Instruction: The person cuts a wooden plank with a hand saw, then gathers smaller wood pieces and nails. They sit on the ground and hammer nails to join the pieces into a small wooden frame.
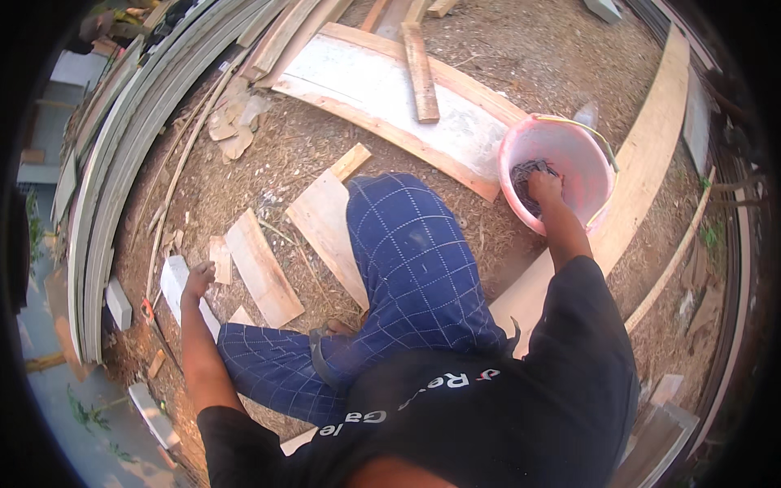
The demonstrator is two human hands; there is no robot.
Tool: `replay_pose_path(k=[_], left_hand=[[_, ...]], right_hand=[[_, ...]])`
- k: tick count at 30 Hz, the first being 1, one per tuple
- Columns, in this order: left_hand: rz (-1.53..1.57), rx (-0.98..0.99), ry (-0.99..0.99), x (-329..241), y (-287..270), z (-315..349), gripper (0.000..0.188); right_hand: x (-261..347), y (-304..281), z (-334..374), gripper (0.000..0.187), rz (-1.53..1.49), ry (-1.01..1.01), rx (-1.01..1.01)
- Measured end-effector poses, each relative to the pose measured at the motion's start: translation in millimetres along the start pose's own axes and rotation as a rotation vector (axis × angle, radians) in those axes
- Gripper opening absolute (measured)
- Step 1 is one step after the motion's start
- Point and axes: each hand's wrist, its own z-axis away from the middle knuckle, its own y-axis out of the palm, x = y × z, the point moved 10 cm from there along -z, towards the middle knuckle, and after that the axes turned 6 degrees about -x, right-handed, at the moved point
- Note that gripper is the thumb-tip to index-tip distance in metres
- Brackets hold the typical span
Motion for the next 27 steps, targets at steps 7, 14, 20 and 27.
replay_pose_path(k=[7,14,20,27], left_hand=[[-0.045,-0.083,0.360,-177.6,2.8,-2.7,0.039],[0.227,-0.029,0.610,-337.0,153.6,-0.9,0.035],[1.163,0.026,0.470,-386.7,299.0,53.8,0.040],[1.117,-0.287,0.143,-303.1,304.2,46.1,0.029]], right_hand=[[-23.6,-76.6,-38.8,0.031,-0.915,0.183,-0.137],[248.9,-230.0,35.7,0.017,-2.021,-0.111,0.264],[372.2,-156.3,46.5,0.017,-2.138,0.058,0.634],[437.0,-80.8,72.8,0.012,-1.950,0.070,0.935]])
